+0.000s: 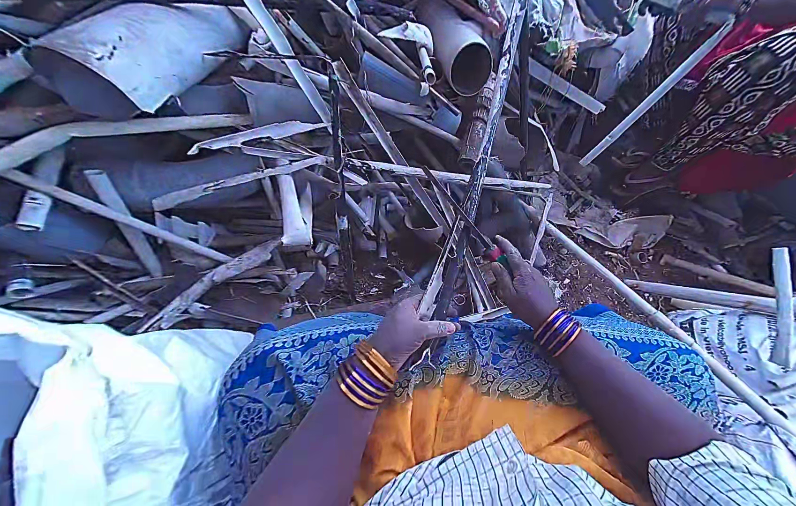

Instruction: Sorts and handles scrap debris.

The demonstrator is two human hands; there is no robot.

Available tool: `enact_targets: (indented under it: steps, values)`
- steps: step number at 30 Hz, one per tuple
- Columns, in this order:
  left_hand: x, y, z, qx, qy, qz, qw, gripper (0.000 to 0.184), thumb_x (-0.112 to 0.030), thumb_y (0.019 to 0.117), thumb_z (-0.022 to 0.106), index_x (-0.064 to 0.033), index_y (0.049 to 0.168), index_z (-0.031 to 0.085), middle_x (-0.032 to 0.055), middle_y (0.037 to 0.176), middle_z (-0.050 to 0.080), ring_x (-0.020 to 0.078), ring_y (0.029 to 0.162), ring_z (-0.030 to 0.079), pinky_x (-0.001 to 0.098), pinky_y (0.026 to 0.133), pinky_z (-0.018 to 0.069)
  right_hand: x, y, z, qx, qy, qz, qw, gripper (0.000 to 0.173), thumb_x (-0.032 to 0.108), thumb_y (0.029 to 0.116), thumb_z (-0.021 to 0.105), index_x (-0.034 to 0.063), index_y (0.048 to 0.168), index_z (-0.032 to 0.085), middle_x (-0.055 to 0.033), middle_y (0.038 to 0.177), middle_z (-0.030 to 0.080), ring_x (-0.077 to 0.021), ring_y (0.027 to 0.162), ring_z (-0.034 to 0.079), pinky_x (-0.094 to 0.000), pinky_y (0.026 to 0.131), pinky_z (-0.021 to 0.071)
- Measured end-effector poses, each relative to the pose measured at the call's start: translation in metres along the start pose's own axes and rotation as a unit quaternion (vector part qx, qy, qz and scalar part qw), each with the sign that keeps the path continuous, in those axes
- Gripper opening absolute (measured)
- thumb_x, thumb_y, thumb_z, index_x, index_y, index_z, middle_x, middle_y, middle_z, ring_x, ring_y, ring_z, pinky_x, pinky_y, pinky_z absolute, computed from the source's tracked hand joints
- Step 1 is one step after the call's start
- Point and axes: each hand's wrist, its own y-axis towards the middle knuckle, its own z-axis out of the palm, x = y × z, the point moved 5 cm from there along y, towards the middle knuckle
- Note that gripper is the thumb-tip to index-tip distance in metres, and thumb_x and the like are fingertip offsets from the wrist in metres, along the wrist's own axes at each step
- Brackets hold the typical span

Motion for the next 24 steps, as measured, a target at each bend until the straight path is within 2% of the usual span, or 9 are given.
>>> enact_targets:
  steps: [3,6,8,10,14,17,19,22,24]
  values:
    - [-0.004,-0.006,-0.005,-0.058,-0.072,-0.001,0.996,0.017,0.008,0.0957,0.061,0.0041,0.112,0.058,0.0056,0.084,0.072,0.0087,0.067,0.069,0.0209,0.062,0.0575,0.004,0.006,0.004,-0.03,0.0,-0.033,0.999,0.049,0.025,0.1098,0.044,0.0108,0.157,0.043,-0.0261,0.112,0.07,-0.0448,0.101,0.069,-0.0619,0.089,0.0513]
    - [-0.008,-0.012,-0.021,0.039,-0.23,0.093,0.968,0.017,0.005,0.0915,0.052,-0.0012,0.106,0.059,0.0055,0.087,0.073,0.006,0.061,0.066,0.0175,0.054,0.0549,0.009,0.003,-0.002,-0.063,0.007,-0.093,0.994,0.046,0.02,0.106,0.049,0.0048,0.15,0.051,-0.026,0.112,0.07,-0.0429,0.095,0.07,-0.0614,0.083,0.0532]
    - [-0.014,-0.015,-0.038,0.162,-0.288,0.191,0.924,0.039,-0.008,0.0791,0.074,-0.0046,0.116,0.064,0.0067,0.104,0.071,0.0085,0.077,0.068,0.0207,0.068,0.0572,0.012,0.0,-0.015,-0.081,-0.045,-0.113,0.989,0.047,0.022,0.1052,0.049,0.0061,0.15,0.052,-0.027,0.108,0.07,-0.0452,0.091,0.07,-0.0621,0.078,0.0541]
    - [-0.023,-0.026,-0.054,0.213,-0.305,0.246,0.895,0.048,-0.012,0.0785,0.08,-0.0055,0.124,0.066,0.0106,0.119,0.07,0.0134,0.095,0.071,0.0246,0.084,0.059,0.019,-0.008,-0.027,-0.109,-0.102,-0.136,0.979,0.048,0.021,0.1036,0.049,0.0074,0.149,0.054,-0.0271,0.1,0.071,-0.046,0.082,0.07,-0.0614,0.069,0.0538]
    - [-0.025,-0.04,-0.081,0.027,-0.371,0.241,0.896,0.031,0.004,0.0793,0.057,-0.0041,0.106,0.07,0.0154,0.114,0.074,0.0227,0.099,0.075,0.0339,0.087,0.0624,0.045,-0.045,-0.026,-0.159,-0.17,-0.283,0.931,0.04,0.021,0.1025,0.048,0.0103,0.135,0.068,-0.0211,0.085,0.071,-0.0368,0.06,0.067,-0.0495,0.049,0.0518]
    - [-0.024,-0.04,-0.088,-0.015,-0.378,0.226,0.898,0.042,-0.001,0.0853,0.042,-0.0024,0.118,0.067,0.014,0.122,0.071,0.0243,0.108,0.071,0.0374,0.095,0.0588,0.056,-0.066,-0.007,-0.132,-0.178,-0.346,0.912,0.038,0.018,0.1029,0.047,0.015,0.134,0.069,-0.0191,0.084,0.069,-0.0324,0.059,0.066,-0.043,0.046,0.0503]
    - [-0.024,-0.038,-0.088,-0.006,-0.382,0.219,0.898,0.05,-0.002,0.0868,0.042,-0.0006,0.134,0.058,0.0166,0.132,0.065,0.0275,0.116,0.068,0.0404,0.1,0.0564,0.05,-0.055,-0.002,-0.14,-0.184,-0.304,0.924,0.038,0.017,0.102,0.05,0.0127,0.135,0.068,-0.0217,0.082,0.069,-0.0375,0.059,0.067,-0.0479,0.047,0.0515]
    - [-0.018,-0.032,-0.089,-0.036,-0.395,0.215,0.893,0.055,0.003,0.0875,0.039,0.0014,0.142,0.046,0.0161,0.138,0.058,0.0244,0.12,0.063,0.0376,0.101,0.0538,0.036,-0.033,-0.005,-0.094,-0.181,-0.155,0.967,0.044,0.019,0.1062,0.047,0.0117,0.149,0.056,-0.0289,0.088,0.071,-0.0496,0.077,0.07,-0.0609,0.066,0.0547]
    - [-0.019,-0.031,-0.094,-0.075,-0.406,0.223,0.883,0.055,0.005,0.0877,0.037,-0.0002,0.142,0.045,0.0132,0.135,0.059,0.0199,0.116,0.064,0.0334,0.097,0.0553,0.049,-0.044,0.006,-0.083,-0.172,-0.197,0.962,0.043,0.019,0.1048,0.048,0.0093,0.145,0.06,-0.0278,0.093,0.071,-0.046,0.074,0.07,-0.0569,0.063,0.0558]
